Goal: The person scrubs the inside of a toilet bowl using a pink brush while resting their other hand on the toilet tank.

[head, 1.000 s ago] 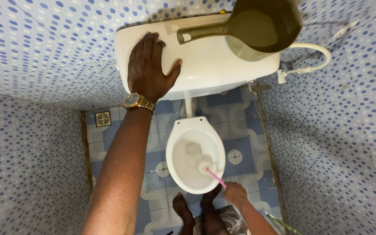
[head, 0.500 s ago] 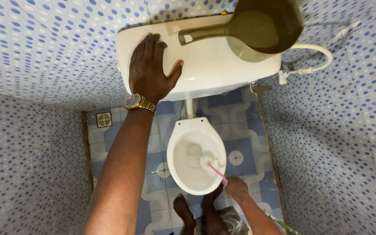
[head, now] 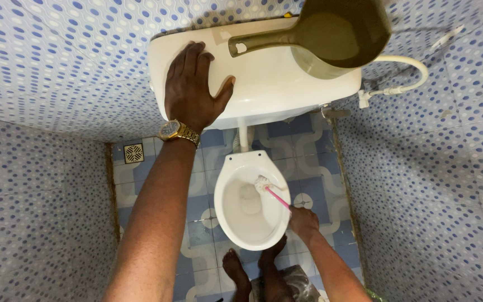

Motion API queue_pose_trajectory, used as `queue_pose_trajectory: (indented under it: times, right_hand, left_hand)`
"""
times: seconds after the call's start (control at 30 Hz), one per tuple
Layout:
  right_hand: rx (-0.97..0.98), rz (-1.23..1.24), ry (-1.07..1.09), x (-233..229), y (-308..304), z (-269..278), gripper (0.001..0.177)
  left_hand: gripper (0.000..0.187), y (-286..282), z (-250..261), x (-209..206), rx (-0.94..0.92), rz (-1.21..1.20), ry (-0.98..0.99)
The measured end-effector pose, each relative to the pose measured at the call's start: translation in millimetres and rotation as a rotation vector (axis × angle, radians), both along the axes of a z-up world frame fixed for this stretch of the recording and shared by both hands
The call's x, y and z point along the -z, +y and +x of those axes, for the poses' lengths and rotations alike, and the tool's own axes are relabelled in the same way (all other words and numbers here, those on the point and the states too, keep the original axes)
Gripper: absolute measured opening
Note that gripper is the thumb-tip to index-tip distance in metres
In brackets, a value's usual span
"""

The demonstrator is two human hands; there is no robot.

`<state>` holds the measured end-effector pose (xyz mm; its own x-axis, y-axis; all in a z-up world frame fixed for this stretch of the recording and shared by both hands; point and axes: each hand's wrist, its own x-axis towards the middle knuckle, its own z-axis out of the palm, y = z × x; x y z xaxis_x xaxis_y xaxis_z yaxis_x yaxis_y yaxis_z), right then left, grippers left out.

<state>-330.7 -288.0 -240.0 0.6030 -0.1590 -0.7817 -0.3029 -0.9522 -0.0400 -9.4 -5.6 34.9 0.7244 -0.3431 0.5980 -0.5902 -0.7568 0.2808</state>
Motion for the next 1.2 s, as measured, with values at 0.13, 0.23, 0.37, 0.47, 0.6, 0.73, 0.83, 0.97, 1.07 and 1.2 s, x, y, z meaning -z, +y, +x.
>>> queue_pose_trajectory:
  times: [0.13,0.23,0.37,0.47,0.6,0.73,0.83,0.97,1.07,1.2]
  right_hand:
    - [0.120,0.008,0.151,-1.9,5.5,-15.6,0.055]
    - [0.117,0.020,0.301,1.0,8.7,-28.3,0.035]
    - [0.295,0.104,0.309,4.5,4.8,-38.6,0.032]
    - [0.231,0.075,0.250,3.6,0.8,-28.2,0.028]
    - [0.094,0.034,0.079,-12.6,2.0,2.8,0.029]
    - [0.018,0.015,0.098,-25.2,6.3,15.5,0.035]
    - [0.041,0.031,0.058,-15.6,2.0,-2.1,0.038]
    - [0.186,0.040,0.298,19.7,-0.5,-40.2,0.036]
    - [0.224,0.108,0.274,39.4,-4.3,-60.7,0.032]
    - [0.343,0.079,0.264,24.3,-6.0,-49.6,0.031]
  left_hand:
    - [0.048,0.4,0.3,-0.8,0.003,-0.014,0.007]
    - [0.047,1.0,-0.3,-0.6,0.004,-0.014,-0.016]
    - [0.048,0.4,0.5,-1.0,0.002,-0.014,-0.009]
    - [0.048,0.4,0.7,-1.4,-0.003,-0.010,-0.006]
    - [0.048,-0.5,-0.1,-0.3,0.000,-0.016,-0.003]
    - [0.048,0.5,0.5,-0.7,0.002,0.004,-0.004]
    - [0.048,1.0,0.6,-1.4,0.006,-0.009,0.012]
    - [0.049,0.4,1.7,0.4,-0.001,0.008,0.012]
    - [0.049,0.1,1.9,0.0,-0.003,0.004,0.011]
    - [0.048,0.6,0.9,0.2,0.003,-0.005,-0.004]
